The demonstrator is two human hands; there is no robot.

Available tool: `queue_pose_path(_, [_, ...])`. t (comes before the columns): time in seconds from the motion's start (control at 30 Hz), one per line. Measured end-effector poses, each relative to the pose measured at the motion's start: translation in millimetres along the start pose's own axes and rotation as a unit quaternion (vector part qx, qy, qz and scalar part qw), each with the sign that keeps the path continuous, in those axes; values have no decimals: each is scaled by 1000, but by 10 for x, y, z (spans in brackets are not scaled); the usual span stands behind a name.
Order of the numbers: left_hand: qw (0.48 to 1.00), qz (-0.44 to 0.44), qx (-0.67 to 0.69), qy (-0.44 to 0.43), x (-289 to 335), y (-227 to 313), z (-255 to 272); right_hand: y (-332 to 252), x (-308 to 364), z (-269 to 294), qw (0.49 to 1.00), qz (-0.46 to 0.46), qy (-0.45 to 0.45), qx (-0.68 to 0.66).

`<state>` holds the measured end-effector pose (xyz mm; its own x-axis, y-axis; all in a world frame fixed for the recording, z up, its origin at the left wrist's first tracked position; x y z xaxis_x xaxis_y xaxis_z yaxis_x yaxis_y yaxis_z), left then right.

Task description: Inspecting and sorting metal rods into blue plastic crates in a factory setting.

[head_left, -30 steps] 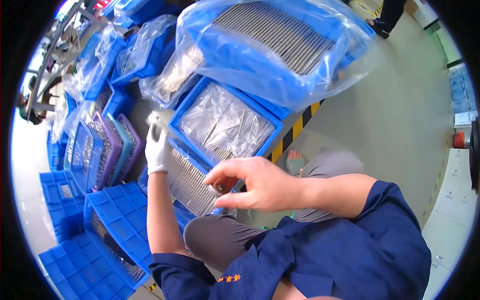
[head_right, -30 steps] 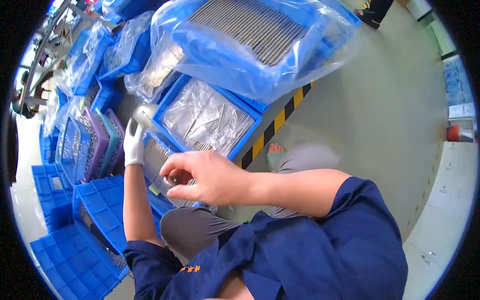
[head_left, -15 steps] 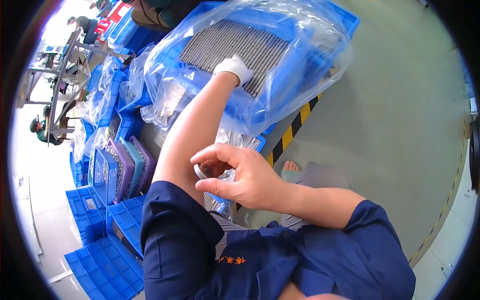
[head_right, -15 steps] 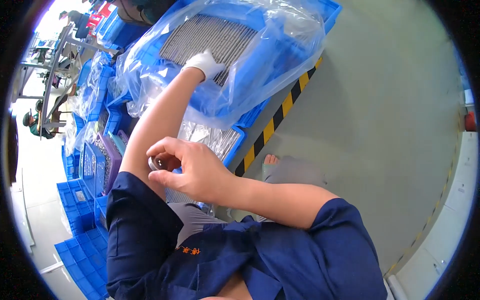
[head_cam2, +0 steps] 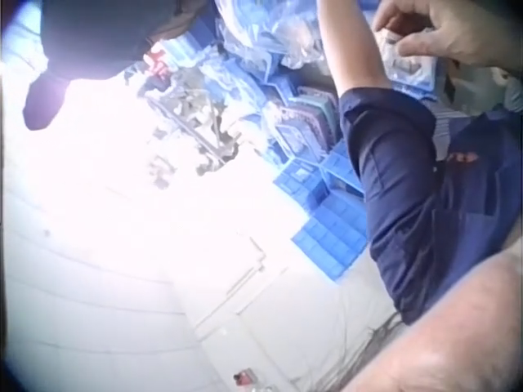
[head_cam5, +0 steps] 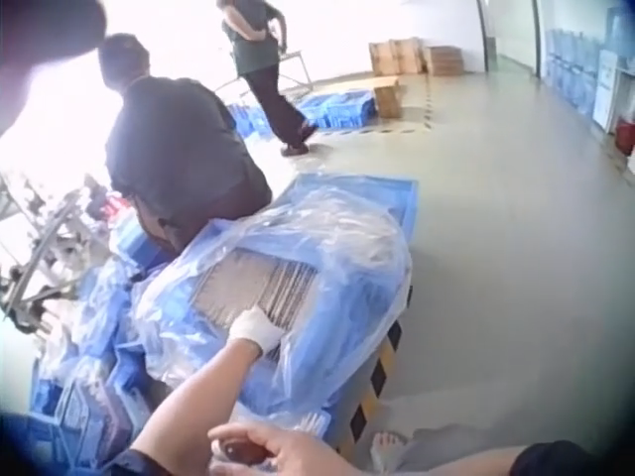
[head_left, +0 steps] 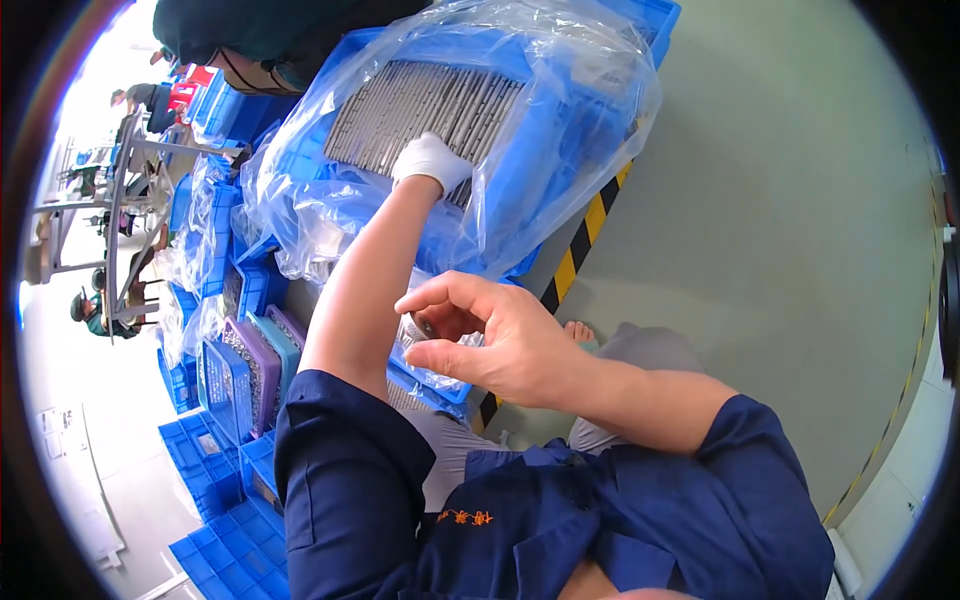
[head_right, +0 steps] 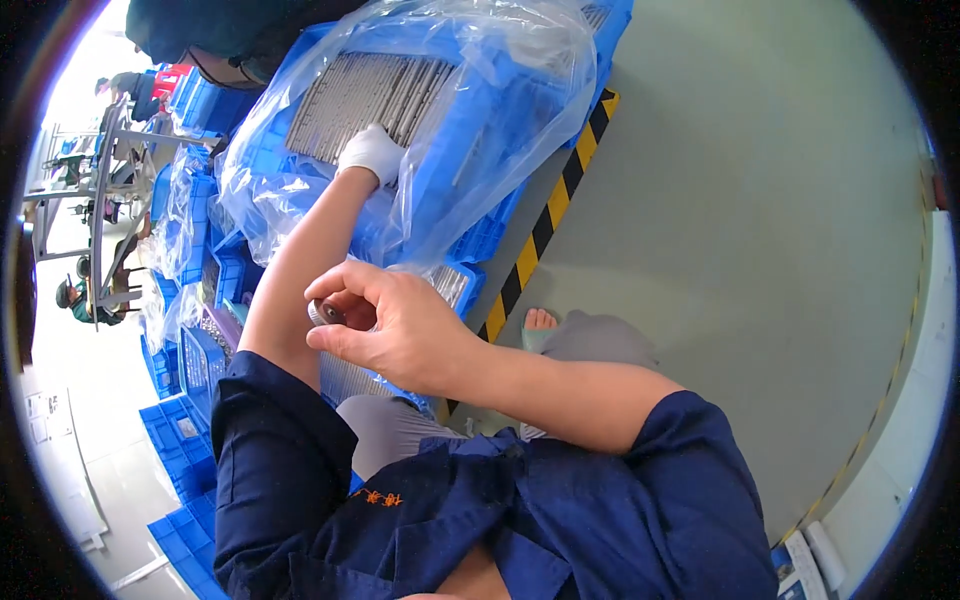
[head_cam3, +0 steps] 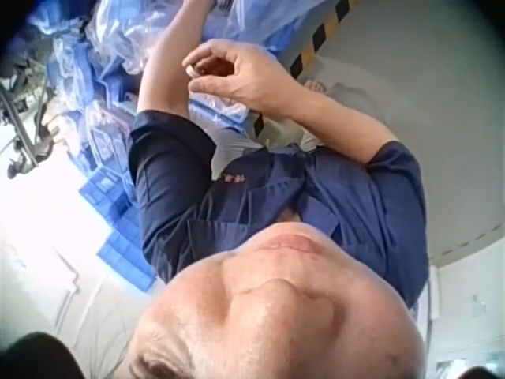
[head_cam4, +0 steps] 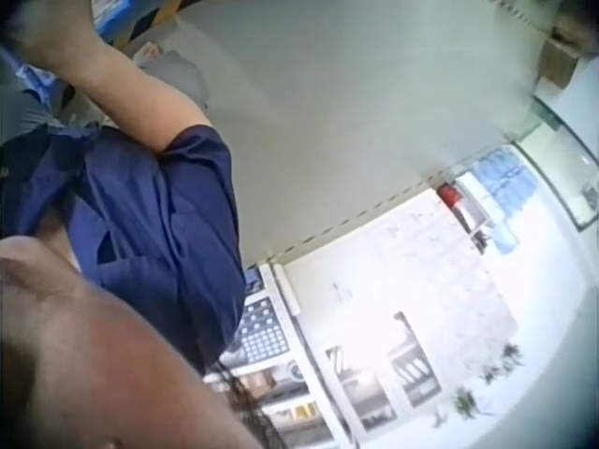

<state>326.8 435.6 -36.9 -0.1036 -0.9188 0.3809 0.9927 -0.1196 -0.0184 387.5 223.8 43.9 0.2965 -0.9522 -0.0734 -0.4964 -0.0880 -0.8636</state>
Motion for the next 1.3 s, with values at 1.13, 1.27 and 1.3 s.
queue_pose_path(1.13, [842,20,539,3,1513,-1748,460,460,-182,-741,966,-145,-83,-199])
queue_pose_path(1.27, [777,50,627,-29,2435,-1978,224,742,-264,-1007,972,-176,-72,-137])
queue_pose_path(1.3, [750,19,661,-16,2654,-2043,123,798,-297,-1101,977,-155,-73,-128])
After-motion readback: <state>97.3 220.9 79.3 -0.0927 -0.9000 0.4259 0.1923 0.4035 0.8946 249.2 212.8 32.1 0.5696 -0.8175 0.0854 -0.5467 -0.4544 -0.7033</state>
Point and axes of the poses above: each hand's wrist, its own x-axis away from the middle knuckle, its own z-axis out of the back of the hand, y = z × x, the point moved 1 cm from there along -x, towards the middle knuckle, and after that the axes turned 7 degrees about -y, right-handed, at the moved point
